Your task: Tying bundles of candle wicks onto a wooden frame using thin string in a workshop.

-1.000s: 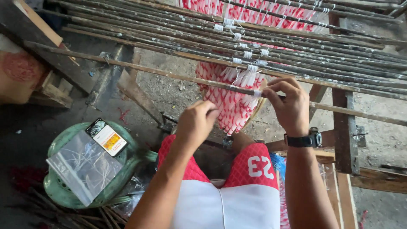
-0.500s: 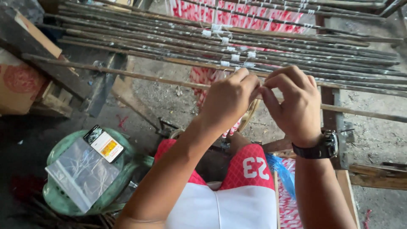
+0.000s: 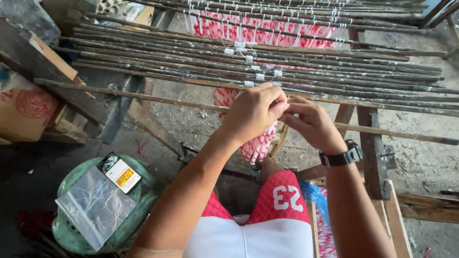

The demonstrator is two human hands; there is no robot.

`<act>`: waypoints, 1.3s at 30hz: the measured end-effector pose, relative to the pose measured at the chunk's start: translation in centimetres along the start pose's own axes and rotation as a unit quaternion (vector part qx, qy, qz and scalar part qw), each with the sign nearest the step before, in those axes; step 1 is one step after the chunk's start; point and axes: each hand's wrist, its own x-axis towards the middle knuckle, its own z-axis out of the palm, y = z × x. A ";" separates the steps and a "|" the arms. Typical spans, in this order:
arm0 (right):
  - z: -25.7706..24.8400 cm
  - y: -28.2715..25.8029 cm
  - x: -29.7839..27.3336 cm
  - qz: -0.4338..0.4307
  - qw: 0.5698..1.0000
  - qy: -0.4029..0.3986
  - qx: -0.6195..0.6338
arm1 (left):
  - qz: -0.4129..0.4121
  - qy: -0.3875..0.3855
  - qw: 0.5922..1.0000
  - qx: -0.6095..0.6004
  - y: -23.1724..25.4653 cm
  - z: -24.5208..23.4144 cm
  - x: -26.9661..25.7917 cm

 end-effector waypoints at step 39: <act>0.7 5.8 -0.3 0.041 0.898 0.278 0.339 | -0.027 0.124 0.983 -0.131 0.4 5.2 1.2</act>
